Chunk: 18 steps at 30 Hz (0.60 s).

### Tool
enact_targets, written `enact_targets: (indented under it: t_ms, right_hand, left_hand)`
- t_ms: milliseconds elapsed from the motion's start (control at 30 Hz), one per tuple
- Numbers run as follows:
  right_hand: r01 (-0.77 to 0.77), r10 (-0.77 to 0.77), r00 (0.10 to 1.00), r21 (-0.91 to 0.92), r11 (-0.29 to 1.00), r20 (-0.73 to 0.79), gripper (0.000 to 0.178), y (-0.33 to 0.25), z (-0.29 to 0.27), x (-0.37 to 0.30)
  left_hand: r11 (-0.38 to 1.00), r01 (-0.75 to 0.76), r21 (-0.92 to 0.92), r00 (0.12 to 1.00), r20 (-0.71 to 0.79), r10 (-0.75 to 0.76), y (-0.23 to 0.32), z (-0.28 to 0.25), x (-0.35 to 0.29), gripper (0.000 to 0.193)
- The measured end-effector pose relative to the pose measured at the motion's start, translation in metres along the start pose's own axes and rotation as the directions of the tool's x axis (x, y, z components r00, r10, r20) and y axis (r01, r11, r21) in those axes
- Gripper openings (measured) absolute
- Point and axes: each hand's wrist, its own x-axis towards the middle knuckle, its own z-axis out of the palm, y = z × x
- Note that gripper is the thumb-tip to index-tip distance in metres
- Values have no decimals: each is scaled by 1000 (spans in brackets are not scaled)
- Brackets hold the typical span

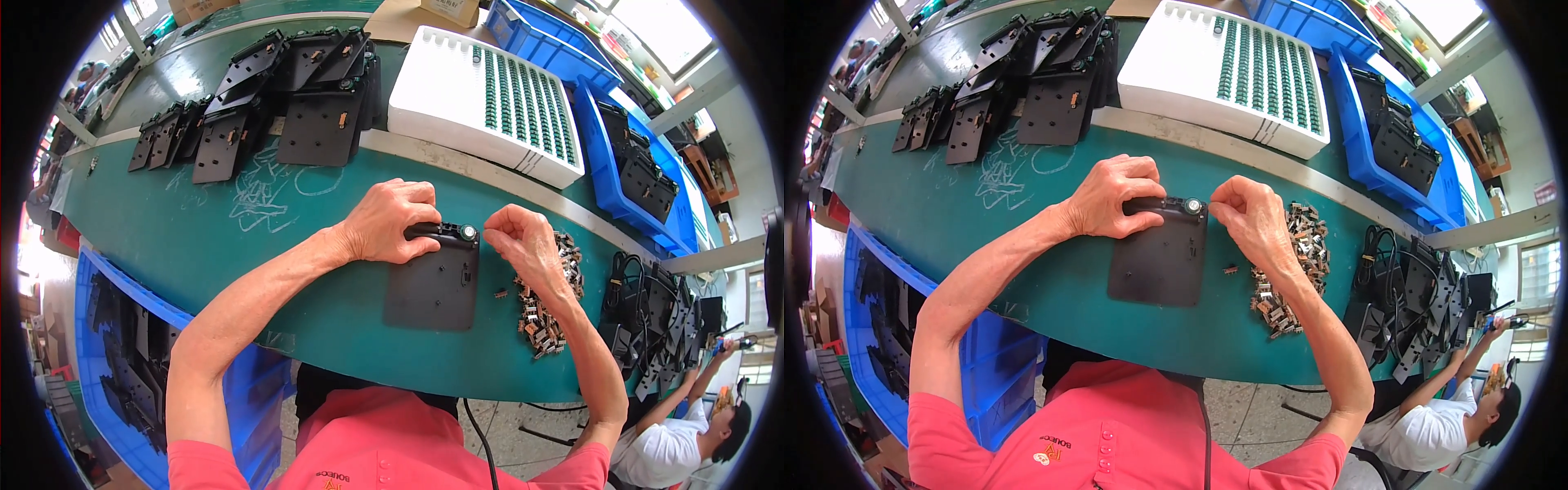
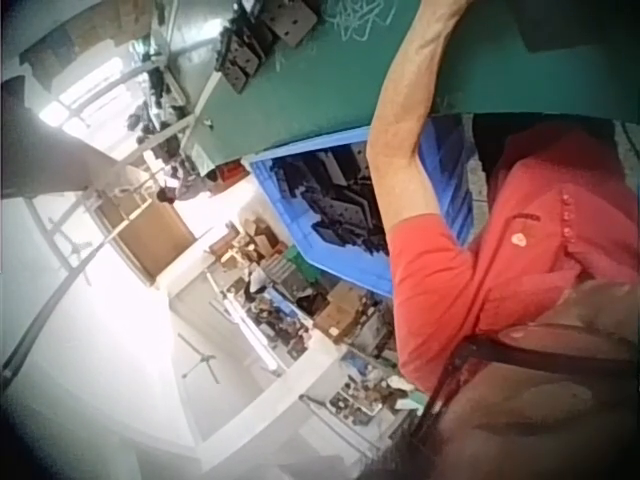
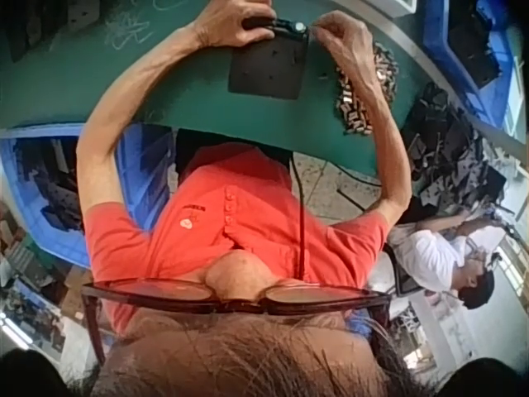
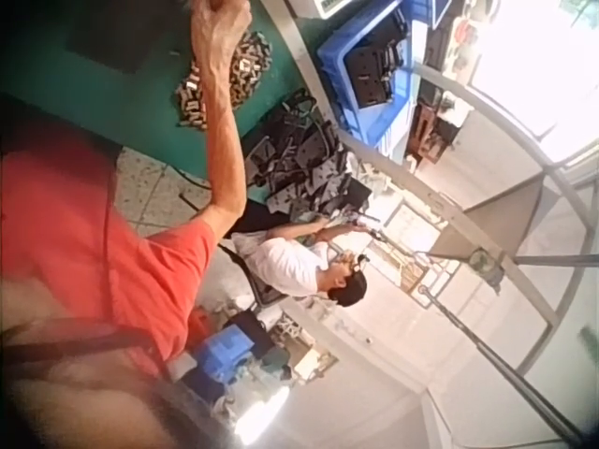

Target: The person assembles black plastic housings by hand, attaching metal hinges and pins to them.

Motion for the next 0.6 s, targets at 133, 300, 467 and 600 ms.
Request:
enact_targets:
  t_ms: [133,300,467,600]
  right_hand:
    - [239,-241,971,-102,966,-2,16,-1,6,1]
    - [359,-352,933,-215,908,71,17,-2,5,8]
    - [375,-361,927,-183,909,102,16,-9,2,10]
    - [287,-271,956,-185,940,108,13,-13,4,9]
  left_hand:
    - [1000,-2,3,1000,-5,2,-1,1,0,25]
    - [1000,-8,7,1000,-11,8,0,1,0,25]
    - [1000,-7,4,1000,-6,7,0,1,0,25]
    - [1000,4,9,1000,1,-4,1,0,0,26]
